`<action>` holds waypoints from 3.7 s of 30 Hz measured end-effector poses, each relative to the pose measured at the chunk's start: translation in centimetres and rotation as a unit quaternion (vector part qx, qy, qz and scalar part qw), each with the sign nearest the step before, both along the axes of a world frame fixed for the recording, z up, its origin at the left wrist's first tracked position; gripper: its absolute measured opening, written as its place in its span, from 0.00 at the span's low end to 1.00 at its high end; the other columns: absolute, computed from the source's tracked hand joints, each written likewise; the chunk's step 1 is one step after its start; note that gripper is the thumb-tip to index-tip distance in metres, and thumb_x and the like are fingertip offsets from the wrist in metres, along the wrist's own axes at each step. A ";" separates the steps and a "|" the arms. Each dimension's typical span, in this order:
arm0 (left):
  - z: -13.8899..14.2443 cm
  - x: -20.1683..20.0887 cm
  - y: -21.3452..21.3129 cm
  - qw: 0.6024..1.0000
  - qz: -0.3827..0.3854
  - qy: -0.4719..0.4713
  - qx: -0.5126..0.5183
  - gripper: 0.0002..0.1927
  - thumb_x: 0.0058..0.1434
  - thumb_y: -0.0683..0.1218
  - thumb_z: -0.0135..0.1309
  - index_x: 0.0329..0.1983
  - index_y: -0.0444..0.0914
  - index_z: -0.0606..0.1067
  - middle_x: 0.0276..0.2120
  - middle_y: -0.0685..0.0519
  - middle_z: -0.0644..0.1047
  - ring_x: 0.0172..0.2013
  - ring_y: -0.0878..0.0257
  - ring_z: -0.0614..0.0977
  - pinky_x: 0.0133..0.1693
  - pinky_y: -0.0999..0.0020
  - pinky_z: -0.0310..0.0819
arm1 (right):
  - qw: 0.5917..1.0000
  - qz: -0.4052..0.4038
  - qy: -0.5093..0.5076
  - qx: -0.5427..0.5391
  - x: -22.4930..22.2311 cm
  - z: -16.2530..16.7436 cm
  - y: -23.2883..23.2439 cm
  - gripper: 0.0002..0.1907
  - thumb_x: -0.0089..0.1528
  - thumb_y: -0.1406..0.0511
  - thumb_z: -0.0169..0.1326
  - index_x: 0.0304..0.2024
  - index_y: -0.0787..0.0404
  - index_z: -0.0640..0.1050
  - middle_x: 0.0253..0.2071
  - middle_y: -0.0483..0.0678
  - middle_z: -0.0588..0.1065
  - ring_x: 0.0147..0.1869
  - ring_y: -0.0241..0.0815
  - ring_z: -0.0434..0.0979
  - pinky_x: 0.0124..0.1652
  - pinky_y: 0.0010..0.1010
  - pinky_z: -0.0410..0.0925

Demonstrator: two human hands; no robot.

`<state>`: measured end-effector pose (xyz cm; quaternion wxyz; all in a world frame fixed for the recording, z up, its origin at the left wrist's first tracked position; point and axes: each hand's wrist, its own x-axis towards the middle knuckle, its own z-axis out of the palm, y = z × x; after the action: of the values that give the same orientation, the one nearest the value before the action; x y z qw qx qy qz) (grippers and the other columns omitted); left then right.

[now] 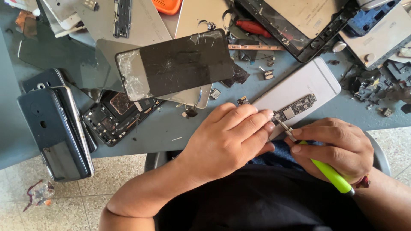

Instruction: The person disassembles a smartphone at a cluttered repair bench. They use a green-handled screwdriver to unscrew and pry components from the logic board resting on the phone body, then lift the logic board aside and continue prying and unscrewing parts from the empty phone frame.

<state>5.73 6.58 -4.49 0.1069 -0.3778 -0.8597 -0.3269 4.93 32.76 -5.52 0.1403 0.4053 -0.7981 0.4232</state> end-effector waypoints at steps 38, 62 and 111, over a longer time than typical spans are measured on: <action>0.6 0.1 -0.2 1.000 0.013 -0.002 -0.013 0.18 0.69 0.53 0.61 0.53 0.36 0.79 0.59 0.53 0.75 0.59 0.59 0.74 0.59 0.61 0.68 | 0.991 -0.120 -0.050 0.015 2.0 0.5 -0.3 0.13 0.52 0.77 0.67 0.31 0.59 0.77 0.41 0.53 0.77 0.39 0.42 0.82 0.37 0.29 0.74; 0.5 0.1 -0.2 1.000 0.015 0.007 -0.021 0.21 0.70 0.54 0.60 0.58 0.35 0.79 0.53 0.54 0.74 0.58 0.59 0.73 0.58 0.61 0.67 | 0.990 -0.115 -0.073 0.033 1.7 1.8 -1.0 0.15 0.50 0.76 0.70 0.35 0.63 0.77 0.40 0.54 0.76 0.45 0.47 0.83 0.44 0.34 0.78; 1.1 -0.1 -0.4 1.000 0.023 0.012 -0.017 0.20 0.70 0.55 0.60 0.56 0.35 0.80 0.52 0.54 0.77 0.57 0.59 0.75 0.58 0.61 0.68 | 0.991 -0.115 -0.062 0.011 1.3 1.8 -1.6 0.15 0.50 0.76 0.70 0.34 0.64 0.76 0.39 0.55 0.76 0.44 0.49 0.83 0.44 0.34 0.78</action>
<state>5.65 6.15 -3.43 0.1180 -0.3634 -0.8724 -0.3049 6.23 31.19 -3.75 0.1339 0.2856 -0.8513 0.4194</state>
